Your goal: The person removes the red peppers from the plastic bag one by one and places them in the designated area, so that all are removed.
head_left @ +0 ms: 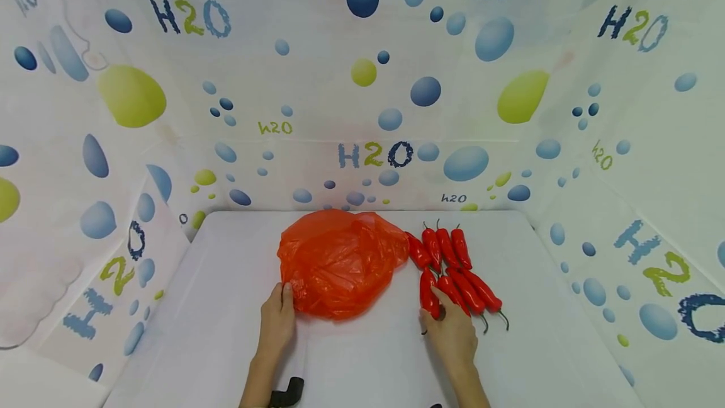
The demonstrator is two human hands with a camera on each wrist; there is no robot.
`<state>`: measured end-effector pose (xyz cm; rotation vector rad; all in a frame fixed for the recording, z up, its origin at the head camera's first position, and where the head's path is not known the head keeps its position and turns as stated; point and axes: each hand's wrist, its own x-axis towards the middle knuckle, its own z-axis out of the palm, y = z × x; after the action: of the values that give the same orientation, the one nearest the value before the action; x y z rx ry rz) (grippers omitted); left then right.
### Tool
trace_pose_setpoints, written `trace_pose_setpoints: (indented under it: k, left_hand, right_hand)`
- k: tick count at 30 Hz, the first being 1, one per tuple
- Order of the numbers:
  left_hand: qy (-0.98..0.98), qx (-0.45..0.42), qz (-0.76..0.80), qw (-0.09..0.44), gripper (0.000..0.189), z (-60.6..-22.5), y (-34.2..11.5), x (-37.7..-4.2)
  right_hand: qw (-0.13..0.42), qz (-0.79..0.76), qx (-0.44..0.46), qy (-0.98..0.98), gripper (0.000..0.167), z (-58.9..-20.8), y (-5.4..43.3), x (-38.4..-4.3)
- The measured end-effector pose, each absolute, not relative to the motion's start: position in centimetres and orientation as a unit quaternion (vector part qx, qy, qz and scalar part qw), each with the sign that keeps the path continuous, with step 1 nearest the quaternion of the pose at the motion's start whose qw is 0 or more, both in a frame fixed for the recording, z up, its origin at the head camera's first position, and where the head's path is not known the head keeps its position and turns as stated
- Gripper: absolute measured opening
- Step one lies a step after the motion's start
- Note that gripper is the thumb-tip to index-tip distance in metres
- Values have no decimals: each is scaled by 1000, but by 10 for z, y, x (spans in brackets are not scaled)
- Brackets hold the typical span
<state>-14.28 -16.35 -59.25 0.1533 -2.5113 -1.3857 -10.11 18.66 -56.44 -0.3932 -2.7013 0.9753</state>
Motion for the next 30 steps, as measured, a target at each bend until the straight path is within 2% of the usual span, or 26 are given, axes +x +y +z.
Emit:
trace_pose_setpoints:
  k: [9, 14, 19, 23, 30]
  left_hand:
    - [-845, 75, -508, 148, 32, -585, -162, -144]
    - [-824, 89, -532, 173, 40, -577, -159, -144]
    - [-840, 64, -492, 221, 42, -566, -156, -142]
    - [-864, 36, -434, 254, 51, -555, -152, -140]
    - [-895, -29, -329, 300, 56, -538, -148, -144]
  right_hand:
    - [109, 318, -134, -932, 62, -560, 190, -104]
    - [135, 309, -127, -933, 55, -556, 193, -109]
    - [162, 312, -123, -928, 54, -549, 196, -116]
    - [171, 317, -112, -926, 51, -545, 197, -123]
    - [219, 320, -27, -921, 42, -537, 191, -136]
